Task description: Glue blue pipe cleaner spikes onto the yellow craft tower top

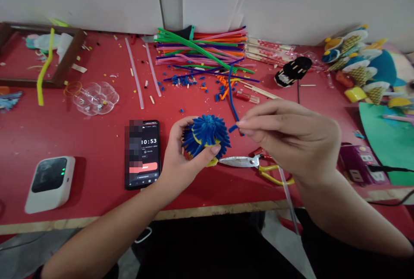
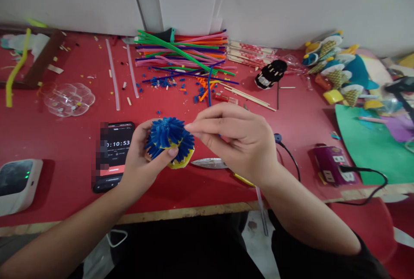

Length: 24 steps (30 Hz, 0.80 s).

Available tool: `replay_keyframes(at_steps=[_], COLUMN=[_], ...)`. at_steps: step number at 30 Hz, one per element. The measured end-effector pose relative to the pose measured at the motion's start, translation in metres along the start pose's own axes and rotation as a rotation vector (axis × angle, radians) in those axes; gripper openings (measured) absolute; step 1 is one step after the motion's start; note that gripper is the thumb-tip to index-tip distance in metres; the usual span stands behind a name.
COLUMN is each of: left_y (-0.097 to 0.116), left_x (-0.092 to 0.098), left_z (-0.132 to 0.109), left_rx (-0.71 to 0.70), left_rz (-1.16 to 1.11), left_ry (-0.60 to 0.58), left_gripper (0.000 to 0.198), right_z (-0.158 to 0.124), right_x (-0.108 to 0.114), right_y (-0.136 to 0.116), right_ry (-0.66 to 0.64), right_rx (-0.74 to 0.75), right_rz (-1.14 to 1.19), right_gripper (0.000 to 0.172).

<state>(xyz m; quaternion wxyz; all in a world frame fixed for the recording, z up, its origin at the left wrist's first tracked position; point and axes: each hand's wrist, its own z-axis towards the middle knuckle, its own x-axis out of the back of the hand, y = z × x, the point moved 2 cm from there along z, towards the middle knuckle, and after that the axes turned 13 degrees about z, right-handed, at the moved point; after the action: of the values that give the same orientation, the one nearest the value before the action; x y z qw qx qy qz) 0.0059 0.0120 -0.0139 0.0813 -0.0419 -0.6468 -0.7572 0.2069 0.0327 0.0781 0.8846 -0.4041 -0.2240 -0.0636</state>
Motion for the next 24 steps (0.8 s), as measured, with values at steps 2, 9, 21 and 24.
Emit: replay_keyframes(at_steps=[2, 9, 21, 24], left_y=[0.001, 0.002, 0.003, 0.004], left_x=[0.000, -0.001, -0.001, -0.001], left_z=[0.000, 0.000, -0.001, -0.001], left_rx=[-0.019, -0.053, -0.033, -0.030], left_rz=[0.011, -0.002, -0.040, -0.044], left_ry=[0.002, -0.019, -0.067, -0.078], left_gripper=[0.056, 0.054, 0.053, 0.054], right_z=[0.000, 0.002, 0.008, 0.007], right_x=[-0.001, -0.004, -0.008, -0.008], right_y=[-0.003, -0.014, -0.015, -0.016], right_ry=[-0.006, -0.040, -0.182, -0.180], right_rx=[0.002, -0.009, 0.040, 0.059], right_rz=[-0.007, 0.022, 0.040, 0.015], right_gripper=[0.029, 0.020, 0.023, 0.022])
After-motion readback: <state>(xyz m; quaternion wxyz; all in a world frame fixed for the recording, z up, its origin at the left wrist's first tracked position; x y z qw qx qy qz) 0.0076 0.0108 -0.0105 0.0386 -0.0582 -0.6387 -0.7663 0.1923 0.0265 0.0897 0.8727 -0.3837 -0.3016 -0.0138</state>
